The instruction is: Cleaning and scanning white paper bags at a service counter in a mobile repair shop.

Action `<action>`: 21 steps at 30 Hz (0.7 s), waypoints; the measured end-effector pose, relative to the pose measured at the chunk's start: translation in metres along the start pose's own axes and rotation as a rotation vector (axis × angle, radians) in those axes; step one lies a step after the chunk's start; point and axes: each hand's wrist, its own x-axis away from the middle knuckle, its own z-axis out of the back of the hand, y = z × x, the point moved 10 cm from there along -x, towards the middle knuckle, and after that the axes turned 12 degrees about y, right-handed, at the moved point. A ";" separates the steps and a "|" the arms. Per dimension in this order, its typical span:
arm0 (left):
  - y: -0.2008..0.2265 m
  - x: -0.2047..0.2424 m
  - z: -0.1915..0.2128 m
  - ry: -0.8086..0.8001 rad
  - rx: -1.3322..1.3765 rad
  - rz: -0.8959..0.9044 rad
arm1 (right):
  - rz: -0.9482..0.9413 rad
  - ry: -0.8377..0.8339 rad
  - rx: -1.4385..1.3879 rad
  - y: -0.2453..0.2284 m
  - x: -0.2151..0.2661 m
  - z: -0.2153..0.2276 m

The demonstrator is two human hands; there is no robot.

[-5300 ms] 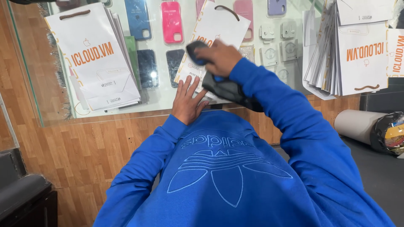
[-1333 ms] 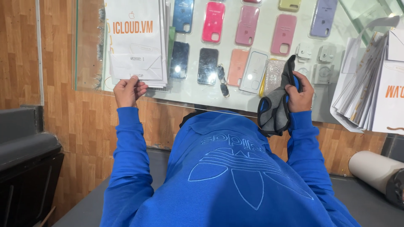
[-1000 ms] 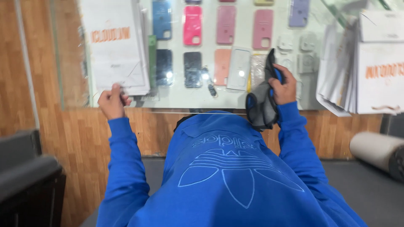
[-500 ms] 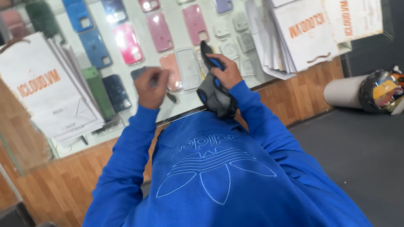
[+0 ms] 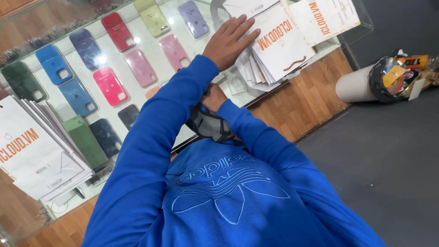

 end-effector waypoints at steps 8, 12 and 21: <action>-0.033 -0.015 -0.041 -0.082 -0.179 -0.130 | -0.052 -0.099 -0.022 0.004 0.001 -0.004; -0.033 -0.004 -0.047 -0.070 -0.162 -0.204 | -0.116 -0.122 0.077 0.003 0.001 -0.003; -0.024 -0.009 -0.023 0.006 -0.230 -0.252 | -0.087 -0.128 0.132 -0.002 0.000 -0.003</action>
